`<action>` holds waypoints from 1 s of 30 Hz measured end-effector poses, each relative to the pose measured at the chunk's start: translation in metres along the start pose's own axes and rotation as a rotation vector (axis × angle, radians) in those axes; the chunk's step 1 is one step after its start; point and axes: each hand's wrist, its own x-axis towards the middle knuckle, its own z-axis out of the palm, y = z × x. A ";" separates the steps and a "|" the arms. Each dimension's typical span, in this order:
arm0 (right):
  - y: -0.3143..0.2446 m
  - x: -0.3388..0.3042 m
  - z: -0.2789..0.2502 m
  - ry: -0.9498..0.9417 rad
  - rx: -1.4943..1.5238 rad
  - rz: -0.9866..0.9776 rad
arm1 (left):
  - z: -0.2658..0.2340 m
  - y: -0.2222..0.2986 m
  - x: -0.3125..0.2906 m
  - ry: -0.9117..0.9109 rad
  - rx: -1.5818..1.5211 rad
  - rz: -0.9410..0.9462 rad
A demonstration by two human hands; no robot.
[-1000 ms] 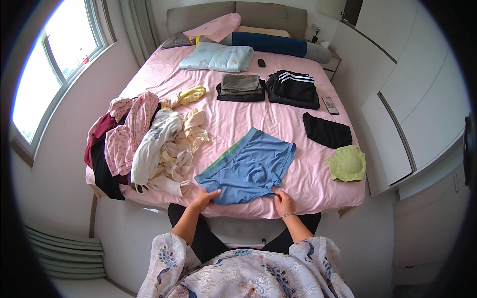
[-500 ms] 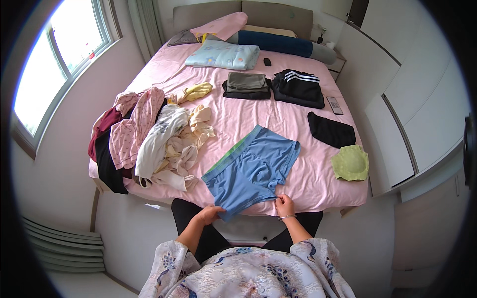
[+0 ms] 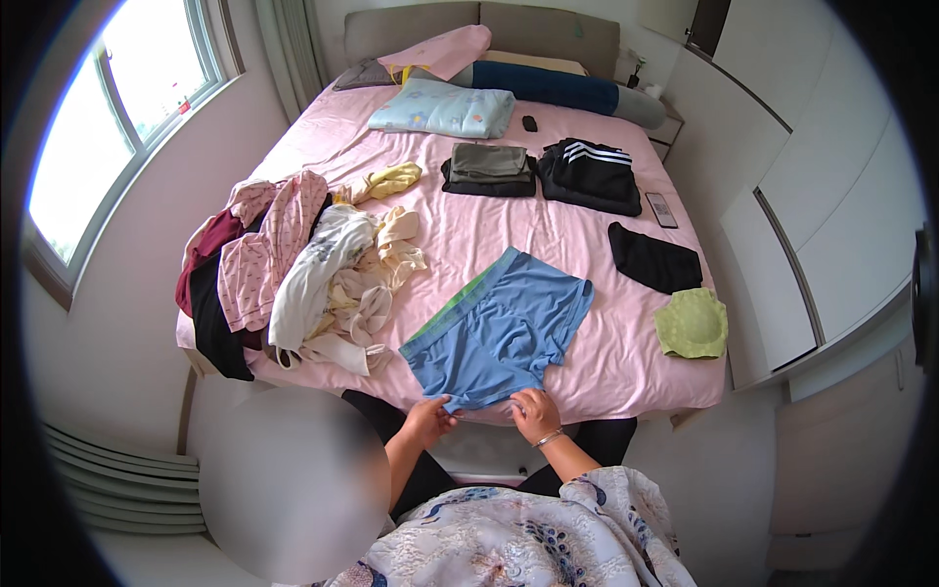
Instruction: The person folds various clothing items on a bed, including pants, shorts, and underwear. They smooth each item before folding it into a compact shape and placing it in a neat stack.
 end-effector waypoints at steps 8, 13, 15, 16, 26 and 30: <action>-0.027 0.019 0.000 -0.050 0.101 -0.078 | 0.012 0.026 0.009 0.001 0.208 0.056; -0.037 0.035 0.029 -0.078 0.027 0.016 | 0.040 0.026 0.008 -0.178 0.092 -0.062; -0.026 0.042 0.047 -0.111 0.033 0.127 | 0.043 0.034 0.003 -0.208 0.038 -0.099; -0.019 0.044 0.057 -0.128 0.035 0.182 | 0.037 0.041 0.004 -0.140 0.143 -0.024; 0.008 0.056 0.063 -0.111 0.375 0.474 | -0.031 0.090 0.014 0.486 1.708 1.030; -0.003 0.061 0.046 -0.098 0.464 0.491 | -0.028 0.104 0.022 0.421 1.743 0.862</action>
